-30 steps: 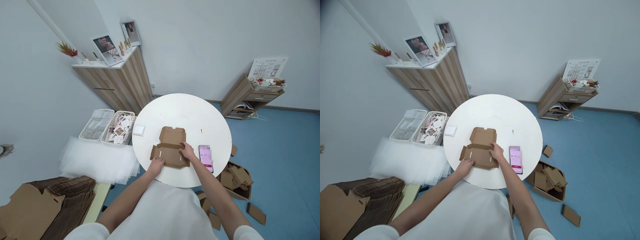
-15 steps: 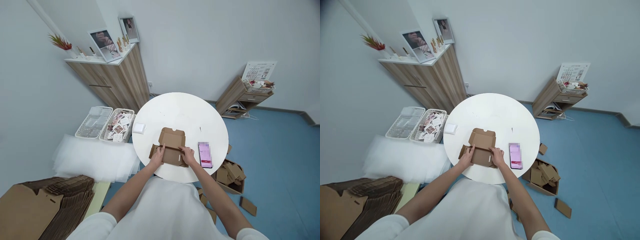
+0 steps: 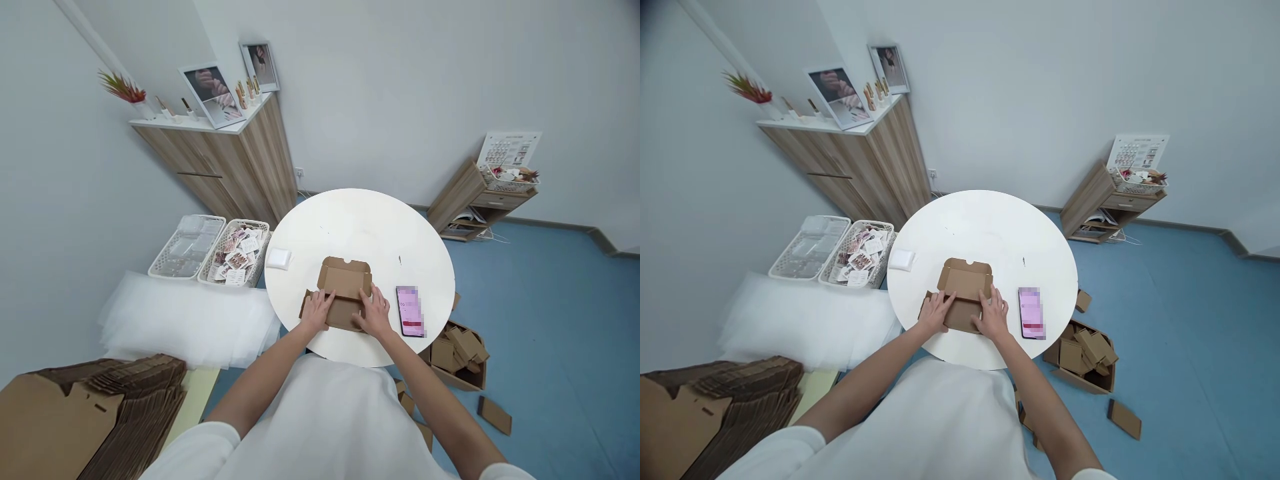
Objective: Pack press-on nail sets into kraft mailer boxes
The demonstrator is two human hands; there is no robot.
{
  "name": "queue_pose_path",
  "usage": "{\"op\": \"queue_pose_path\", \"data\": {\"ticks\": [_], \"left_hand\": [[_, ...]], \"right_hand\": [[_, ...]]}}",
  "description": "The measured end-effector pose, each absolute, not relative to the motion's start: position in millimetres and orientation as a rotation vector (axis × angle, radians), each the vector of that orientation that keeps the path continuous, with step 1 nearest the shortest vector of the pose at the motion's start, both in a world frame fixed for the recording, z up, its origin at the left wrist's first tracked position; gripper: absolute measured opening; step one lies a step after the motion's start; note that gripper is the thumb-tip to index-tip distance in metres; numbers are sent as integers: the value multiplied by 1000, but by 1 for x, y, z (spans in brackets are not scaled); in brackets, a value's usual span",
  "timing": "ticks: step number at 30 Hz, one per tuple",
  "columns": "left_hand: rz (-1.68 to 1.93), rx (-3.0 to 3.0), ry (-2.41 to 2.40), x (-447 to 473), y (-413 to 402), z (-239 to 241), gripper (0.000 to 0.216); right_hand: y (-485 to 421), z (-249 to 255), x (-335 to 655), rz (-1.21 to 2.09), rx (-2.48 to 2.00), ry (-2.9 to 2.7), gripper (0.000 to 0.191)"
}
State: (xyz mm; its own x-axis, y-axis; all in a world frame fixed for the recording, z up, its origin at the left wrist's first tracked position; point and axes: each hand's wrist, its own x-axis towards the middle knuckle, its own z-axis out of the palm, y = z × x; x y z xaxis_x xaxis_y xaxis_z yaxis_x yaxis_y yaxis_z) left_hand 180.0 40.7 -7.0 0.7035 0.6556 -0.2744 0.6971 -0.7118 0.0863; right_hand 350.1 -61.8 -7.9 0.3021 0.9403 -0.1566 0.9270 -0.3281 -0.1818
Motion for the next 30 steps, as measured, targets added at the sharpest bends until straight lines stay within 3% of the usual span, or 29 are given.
{"op": "queue_pose_path", "data": {"ticks": [7, 13, 17, 22, 30], "left_hand": [[-309, 2683, 1120, 179, 36, -2, 109], [-136, 2536, 1341, 156, 27, -1, 117], [39, 2068, 1662, 117, 18, -14, 118], [219, 1713, 1468, 92, 19, -36, 89], [264, 1707, 1590, 118, 35, -38, 46]], "right_hand": [[-49, -15, 330, 498, -2272, -2236, 117], [-44, -28, 331, 504, -2269, -2272, 115], [-43, -33, 332, 529, -2256, -2254, 116], [-43, -37, 332, 541, -2234, -2236, 117], [-44, -34, 331, 571, -2205, -2255, 113]]}}
